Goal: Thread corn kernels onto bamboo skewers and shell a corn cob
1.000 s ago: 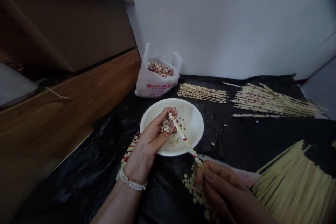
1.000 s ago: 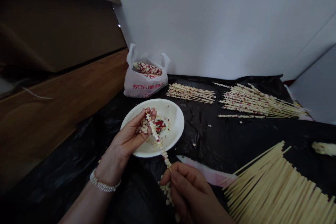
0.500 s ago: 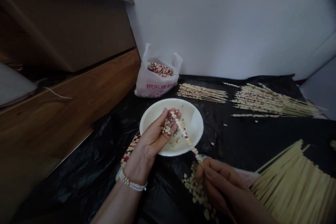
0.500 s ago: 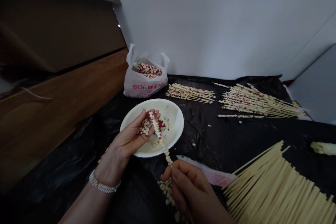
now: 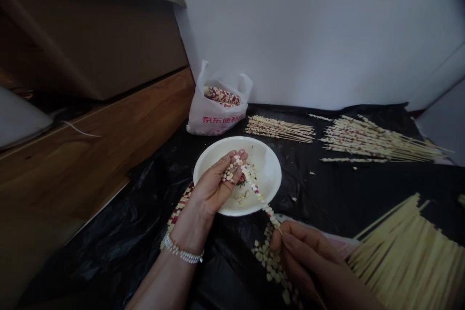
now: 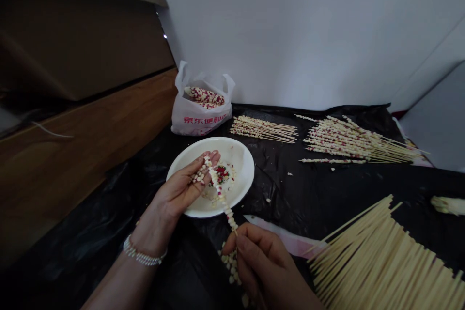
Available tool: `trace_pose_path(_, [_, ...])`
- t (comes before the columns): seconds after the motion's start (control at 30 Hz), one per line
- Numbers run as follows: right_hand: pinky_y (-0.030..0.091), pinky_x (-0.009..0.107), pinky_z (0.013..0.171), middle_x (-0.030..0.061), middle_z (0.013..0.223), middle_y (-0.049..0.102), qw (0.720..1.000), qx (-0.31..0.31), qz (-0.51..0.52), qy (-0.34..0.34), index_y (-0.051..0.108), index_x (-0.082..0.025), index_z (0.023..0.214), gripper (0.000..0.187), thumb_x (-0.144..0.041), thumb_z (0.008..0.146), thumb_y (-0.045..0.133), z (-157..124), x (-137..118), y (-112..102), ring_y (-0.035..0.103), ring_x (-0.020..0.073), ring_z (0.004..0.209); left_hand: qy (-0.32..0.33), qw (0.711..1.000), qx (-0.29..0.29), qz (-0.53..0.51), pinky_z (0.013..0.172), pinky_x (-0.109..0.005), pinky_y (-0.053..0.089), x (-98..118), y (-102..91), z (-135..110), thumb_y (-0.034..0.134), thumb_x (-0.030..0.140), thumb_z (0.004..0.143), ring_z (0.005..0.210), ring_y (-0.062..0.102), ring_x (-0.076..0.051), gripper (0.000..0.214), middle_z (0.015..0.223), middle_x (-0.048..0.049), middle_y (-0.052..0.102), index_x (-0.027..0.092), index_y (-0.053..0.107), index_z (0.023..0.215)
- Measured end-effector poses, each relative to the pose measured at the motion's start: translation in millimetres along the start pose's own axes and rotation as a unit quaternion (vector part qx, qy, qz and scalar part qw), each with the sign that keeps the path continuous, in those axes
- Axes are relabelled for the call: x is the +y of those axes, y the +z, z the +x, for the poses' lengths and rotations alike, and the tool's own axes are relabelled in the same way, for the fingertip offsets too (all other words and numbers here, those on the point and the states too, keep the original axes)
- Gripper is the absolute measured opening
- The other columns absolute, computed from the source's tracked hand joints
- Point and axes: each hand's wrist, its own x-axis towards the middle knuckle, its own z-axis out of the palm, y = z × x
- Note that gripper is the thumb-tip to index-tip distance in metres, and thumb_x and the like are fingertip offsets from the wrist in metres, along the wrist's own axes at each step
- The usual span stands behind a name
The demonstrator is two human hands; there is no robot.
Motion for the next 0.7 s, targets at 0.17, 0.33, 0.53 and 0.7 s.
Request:
trace_pose_path(0.17, [0.023, 0.018, 0.036, -0.0084, 0.04, 0.037, 1.0, -0.008, 0.003, 0.004, 0.069, -0.023, 0.074, 0.034, -0.057, 0.077, 0.068, 1.6, 0.1, -1.7, 0.025, 0.0057, 0.036, 0.027, 0.999, 0.026, -0.005, 0.073, -0.014, 0.056, 1.6, 3.0, -2.4, 0.058, 0.006, 0.084, 0.1, 0.067, -0.015, 0.045, 0.12, -0.0088, 0.067, 0.019, 0.059, 0.127])
trace_pose_path(0.33, [0.018, 0.016, 0.035, -0.0097, 0.039, 0.038, 0.999, -0.037, 0.01, 0.035, 0.068, -0.022, 0.077, 0.033, -0.055, 0.08, 0.065, 1.5, 1.2, -2.9, 0.023, 0.0043, 0.034, 0.027, 1.0, 0.01, -0.002, 0.073, -0.015, 0.056, 0.4, 1.6, 0.2, 0.056, 0.004, 0.085, 0.104, 0.066, -0.017, 0.045, 0.122, -0.0105, 0.066, 0.019, 0.059, 0.127])
trace_pose_path(0.53, [0.026, 0.016, 0.038, -0.0089, 0.04, 0.041, 0.999, -0.014, 0.013, 0.036, 0.071, -0.023, 0.078, 0.031, -0.054, 0.08, 0.066, 0.7, 2.7, -1.8, 0.027, 0.0042, 0.035, 0.049, 0.999, 0.007, 0.003, 0.078, -0.018, 0.056, -2.5, 2.4, 1.5, 0.057, 0.004, 0.084, 0.106, 0.066, -0.019, 0.043, 0.116, -0.0124, 0.069, 0.017, 0.06, 0.126])
trace_pose_path(0.7, [0.023, 0.016, 0.038, -0.0092, 0.039, 0.04, 0.999, -0.013, 0.022, 0.032, 0.071, -0.023, 0.075, 0.03, -0.053, 0.077, 0.07, 2.8, -0.3, 0.0, 0.025, 0.0039, 0.035, 0.057, 0.998, -0.005, 0.034, 0.07, -0.017, 0.058, -3.9, 2.2, -0.3, 0.053, 0.0, 0.085, 0.103, 0.067, -0.019, 0.038, 0.118, -0.0142, 0.068, 0.013, 0.063, 0.119])
